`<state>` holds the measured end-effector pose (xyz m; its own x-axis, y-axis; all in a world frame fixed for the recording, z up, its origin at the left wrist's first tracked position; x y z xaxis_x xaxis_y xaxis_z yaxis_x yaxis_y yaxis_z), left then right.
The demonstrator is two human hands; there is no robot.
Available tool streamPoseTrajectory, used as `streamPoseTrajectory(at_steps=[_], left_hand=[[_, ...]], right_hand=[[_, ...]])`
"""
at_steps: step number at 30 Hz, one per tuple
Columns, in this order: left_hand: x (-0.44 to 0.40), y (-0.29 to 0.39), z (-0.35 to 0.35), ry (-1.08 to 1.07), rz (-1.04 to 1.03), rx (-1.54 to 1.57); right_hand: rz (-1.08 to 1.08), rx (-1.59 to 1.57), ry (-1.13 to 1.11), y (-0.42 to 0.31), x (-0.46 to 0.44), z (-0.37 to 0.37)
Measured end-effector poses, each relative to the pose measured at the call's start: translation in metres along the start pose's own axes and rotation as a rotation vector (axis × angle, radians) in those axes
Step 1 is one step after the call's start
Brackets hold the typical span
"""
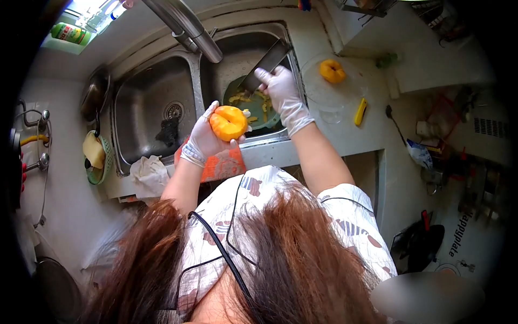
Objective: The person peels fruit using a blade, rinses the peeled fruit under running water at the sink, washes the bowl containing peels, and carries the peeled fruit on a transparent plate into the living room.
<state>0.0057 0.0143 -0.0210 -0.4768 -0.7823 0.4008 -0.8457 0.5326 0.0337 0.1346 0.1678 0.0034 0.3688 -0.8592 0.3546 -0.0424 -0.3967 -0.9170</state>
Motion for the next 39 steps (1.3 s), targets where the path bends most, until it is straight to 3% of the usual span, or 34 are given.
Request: streamPoseTrajectory(at_steps=[3, 6, 10, 14, 17, 18, 20, 22, 23, 24, 28, 29, 31, 33, 37, 39], left_hand=[[-0.001, -0.001, -0.006, 0.04, -0.017, -0.037], [-0.007, -0.001, -0.007, 0.051, -0.029, -0.061], [-0.008, -0.003, -0.013, 0.094, -0.083, -0.094], [-0.014, -0.008, -0.009, 0.159, -0.242, -0.081], [-0.013, -0.006, -0.007, 0.182, -0.327, -0.069], [-0.012, -0.005, -0.006, 0.185, -0.353, -0.068], [-0.007, 0.0, -0.003, 0.086, -0.345, -0.03], [0.0, 0.003, -0.012, 0.071, -0.326, 0.061], [-0.001, 0.005, -0.008, -0.079, -0.29, 0.092], [-0.001, 0.003, -0.008, -0.087, -0.307, 0.1], [0.002, 0.004, -0.008, -0.108, -0.343, 0.108], [0.002, 0.004, -0.007, -0.129, -0.338, 0.082], [0.0, 0.009, -0.007, -0.189, -0.337, 0.016], [0.0, 0.006, -0.011, -0.025, -0.404, -0.016], [-0.011, 0.006, -0.012, 0.061, -0.443, 0.098], [-0.015, 0.006, -0.011, 0.104, -0.494, -0.012]], right_hand=[[-0.167, -0.027, -0.149, 0.011, 0.023, -0.023], [-0.139, -0.051, -0.211, 0.02, 0.031, -0.042], [-0.18, -0.285, -0.133, 0.033, 0.025, -0.04], [0.017, -0.2, 0.025, 0.045, 0.019, -0.035], [-0.066, -0.096, 0.27, 0.047, 0.025, -0.023], [-0.087, -0.311, 0.311, 0.039, 0.029, -0.02], [-0.123, -0.416, 0.298, 0.03, 0.026, -0.004], [-0.207, -0.576, 0.107, 0.044, 0.005, 0.02], [-0.042, 0.036, 0.22, 0.054, -0.01, 0.037], [0.124, 0.649, 0.318, 0.047, -0.01, 0.037], [0.419, 0.716, 0.379, 0.034, 0.009, 0.026], [0.153, 0.308, 0.228, 0.038, 0.007, 0.02], [-0.051, -0.213, 0.011, 0.046, 0.003, 0.018], [-0.189, -0.628, -0.206, 0.031, 0.015, 0.002], [-0.167, -0.631, -0.248, 0.015, 0.034, -0.021], [-0.124, -0.573, -0.219, 0.013, 0.038, -0.022]])
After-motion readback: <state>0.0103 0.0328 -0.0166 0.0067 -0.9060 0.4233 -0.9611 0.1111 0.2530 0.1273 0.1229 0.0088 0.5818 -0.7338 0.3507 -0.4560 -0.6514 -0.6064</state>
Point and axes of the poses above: each hand's wrist, its own x-axis away from the middle knuckle, its own z-axis out of the back of the hand, y = z × x, the point moved 4 cm from there along -x, towards the middle knuckle, and after that the axes turned 5 degrees about -z, right-handed, at the moved point
